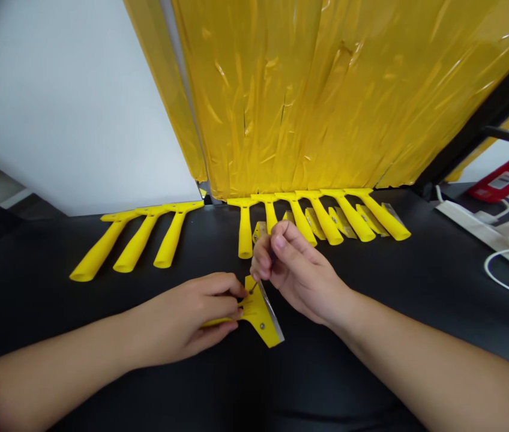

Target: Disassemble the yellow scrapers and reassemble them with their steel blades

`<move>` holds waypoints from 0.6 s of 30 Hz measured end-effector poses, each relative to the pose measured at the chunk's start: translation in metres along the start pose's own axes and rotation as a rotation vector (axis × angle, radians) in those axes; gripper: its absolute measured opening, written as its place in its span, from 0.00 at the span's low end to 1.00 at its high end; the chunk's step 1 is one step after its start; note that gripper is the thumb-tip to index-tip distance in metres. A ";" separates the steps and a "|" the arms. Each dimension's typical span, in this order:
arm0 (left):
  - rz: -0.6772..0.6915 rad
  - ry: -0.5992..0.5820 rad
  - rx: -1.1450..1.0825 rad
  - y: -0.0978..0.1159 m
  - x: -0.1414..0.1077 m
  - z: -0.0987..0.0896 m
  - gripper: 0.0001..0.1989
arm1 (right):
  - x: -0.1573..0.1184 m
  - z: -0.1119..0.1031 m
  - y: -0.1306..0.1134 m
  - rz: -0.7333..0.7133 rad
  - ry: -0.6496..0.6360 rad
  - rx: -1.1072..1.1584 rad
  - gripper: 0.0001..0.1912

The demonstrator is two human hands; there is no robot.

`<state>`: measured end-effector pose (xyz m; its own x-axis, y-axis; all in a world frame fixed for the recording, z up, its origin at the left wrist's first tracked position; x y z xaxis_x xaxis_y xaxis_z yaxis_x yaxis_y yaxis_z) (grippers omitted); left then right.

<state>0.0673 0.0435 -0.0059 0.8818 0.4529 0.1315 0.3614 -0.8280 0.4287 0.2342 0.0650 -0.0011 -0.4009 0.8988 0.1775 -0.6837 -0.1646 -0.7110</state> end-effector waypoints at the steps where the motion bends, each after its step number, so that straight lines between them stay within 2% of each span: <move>1: 0.003 -0.001 0.001 0.000 0.000 0.000 0.02 | 0.002 -0.002 -0.001 -0.011 0.003 -0.021 0.10; 4: 0.006 -0.004 0.002 0.000 0.001 0.001 0.03 | 0.005 -0.006 -0.002 0.004 -0.020 -0.058 0.14; 7: 0.009 -0.003 0.001 0.000 0.001 0.001 0.03 | 0.002 -0.002 0.002 0.063 -0.050 0.007 0.18; 10: 0.012 -0.008 0.001 0.000 0.001 0.001 0.03 | -0.003 0.004 0.004 0.049 -0.035 0.080 0.14; 14: 0.005 -0.003 -0.003 0.000 0.001 -0.001 0.03 | -0.002 0.003 0.003 0.008 -0.012 0.016 0.08; 18: -0.004 -0.011 0.003 0.000 0.002 -0.001 0.04 | 0.002 -0.002 -0.002 -0.015 -0.020 -0.080 0.14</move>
<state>0.0682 0.0449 -0.0048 0.8836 0.4527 0.1197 0.3658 -0.8270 0.4269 0.2358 0.0680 -0.0007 -0.4036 0.8923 0.2021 -0.6391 -0.1169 -0.7601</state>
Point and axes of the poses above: each hand's wrist, its own x-axis towards the middle knuckle, its own z-axis out of the palm, y = z × x, the point moved 5 cm from there along x, towards the middle knuckle, and after that the axes turned 7 degrees about x, right-handed, at the moved point
